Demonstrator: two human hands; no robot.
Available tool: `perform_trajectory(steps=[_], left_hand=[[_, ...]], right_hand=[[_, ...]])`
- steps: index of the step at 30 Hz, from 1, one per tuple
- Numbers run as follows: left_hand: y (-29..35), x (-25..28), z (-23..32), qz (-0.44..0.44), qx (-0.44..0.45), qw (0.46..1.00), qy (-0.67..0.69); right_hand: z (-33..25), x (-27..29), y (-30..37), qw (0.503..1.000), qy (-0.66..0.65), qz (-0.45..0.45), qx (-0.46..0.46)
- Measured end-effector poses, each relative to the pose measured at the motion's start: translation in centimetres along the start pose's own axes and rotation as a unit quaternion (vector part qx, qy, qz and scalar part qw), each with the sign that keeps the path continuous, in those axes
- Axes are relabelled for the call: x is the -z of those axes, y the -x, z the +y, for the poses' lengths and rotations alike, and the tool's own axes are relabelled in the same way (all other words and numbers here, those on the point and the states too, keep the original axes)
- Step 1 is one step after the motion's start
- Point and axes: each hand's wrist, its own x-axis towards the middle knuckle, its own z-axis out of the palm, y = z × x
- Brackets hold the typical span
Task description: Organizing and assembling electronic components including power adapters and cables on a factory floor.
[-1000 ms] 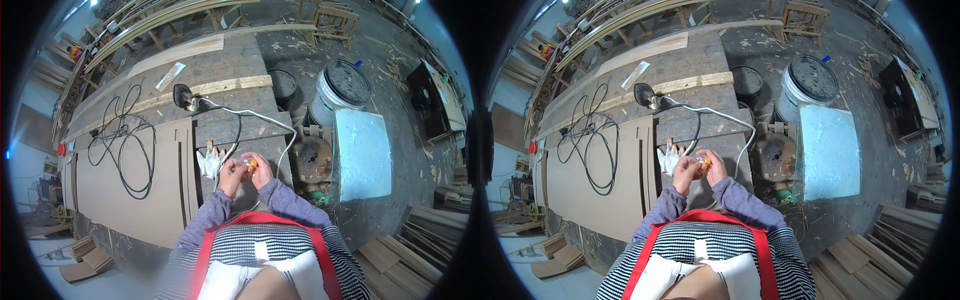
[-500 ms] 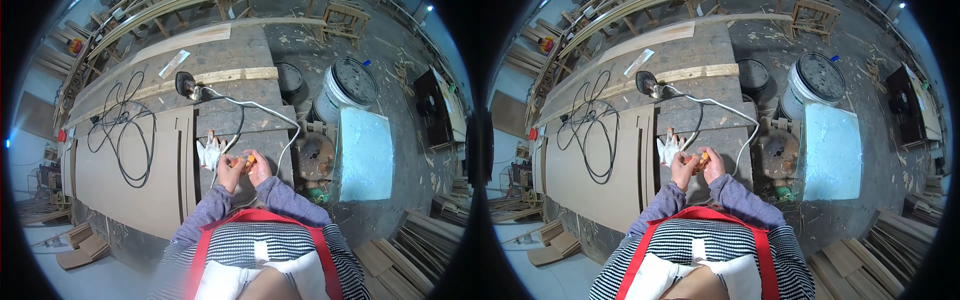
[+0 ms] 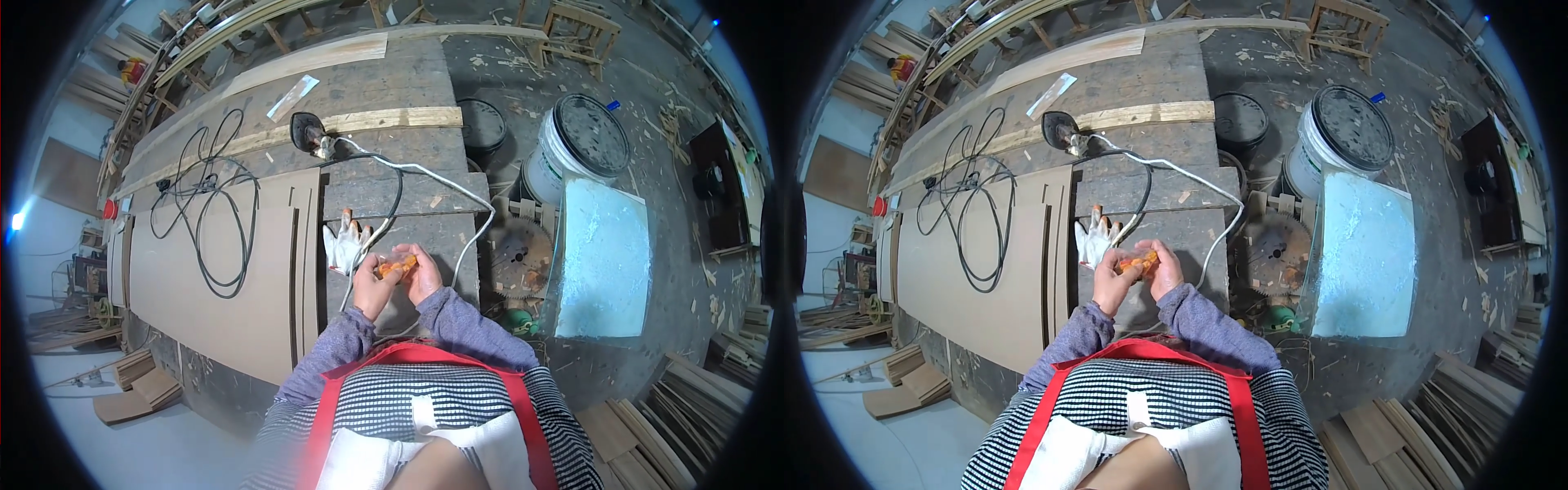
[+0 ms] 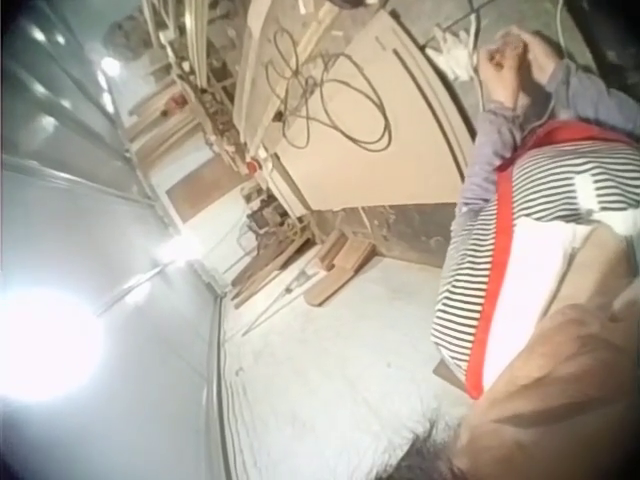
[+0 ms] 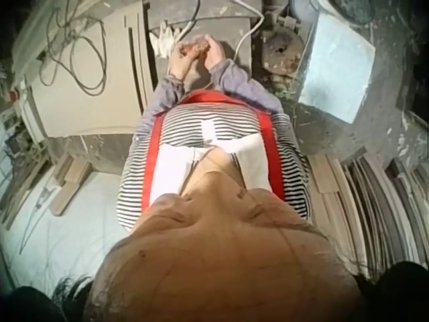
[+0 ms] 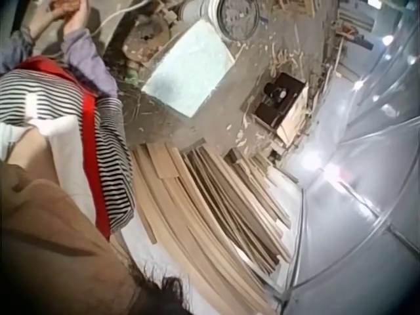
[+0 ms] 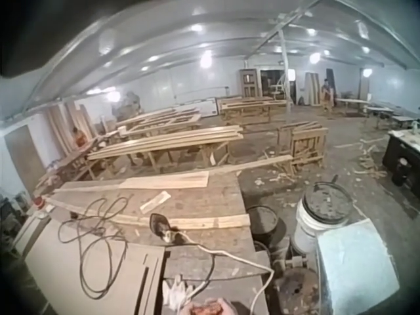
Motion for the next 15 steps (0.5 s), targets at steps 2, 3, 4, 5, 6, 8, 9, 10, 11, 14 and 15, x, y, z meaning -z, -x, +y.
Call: perform_trajectory(steps=[2,3,4,5,6,8,9,10,11,14,15], left_hand=[[0.3,-0.1,1.3,0.010,0.041,0.997,0.062],[0.3,-0.2,1.6,0.012,0.043,0.997,0.062],[0.4,0.0,1.9,0.027,0.025,0.999,0.008],[0.4,0.1,2.1,0.042,0.008,0.998,-0.047],[0.4,0.1,2.2,0.056,-0.009,0.993,-0.102],[0.3,0.1,1.4,0.071,-0.011,0.993,-0.092],[0.1,0.1,0.9,0.085,-0.016,0.993,-0.081],[-0.1,0.1,0.4,0.099,-0.020,0.992,-0.071],[-0.3,0.1,-0.1,0.101,-0.019,0.992,-0.071],[-0.9,-0.1,-0.7,0.121,0.040,0.991,-0.038],[-1.0,-0.2,-0.5,0.121,0.040,0.991,-0.037]], right_hand=[[-0.3,0.1,-0.1,0.999,-0.038,-0.008,-0.027],[-0.3,0.1,-0.1,0.999,-0.038,-0.008,-0.029],[-0.3,0.0,-0.2,0.999,-0.033,-0.003,-0.032],[-0.2,0.0,-0.2,0.999,-0.028,0.002,-0.035],[-0.2,-0.1,-0.3,0.999,-0.022,0.008,-0.038],[-0.1,-0.1,-0.3,0.999,-0.026,0.002,-0.044],[0.0,-0.2,-0.3,0.998,-0.030,-0.006,-0.048],[0.1,-0.3,-0.3,0.998,-0.033,-0.013,-0.051],[0.3,-0.2,-0.4,0.998,-0.033,-0.014,-0.053],[0.8,-0.3,-0.8,0.998,0.020,-0.067,0.006],[0.6,-0.3,-0.7,0.998,0.021,-0.067,0.006]])
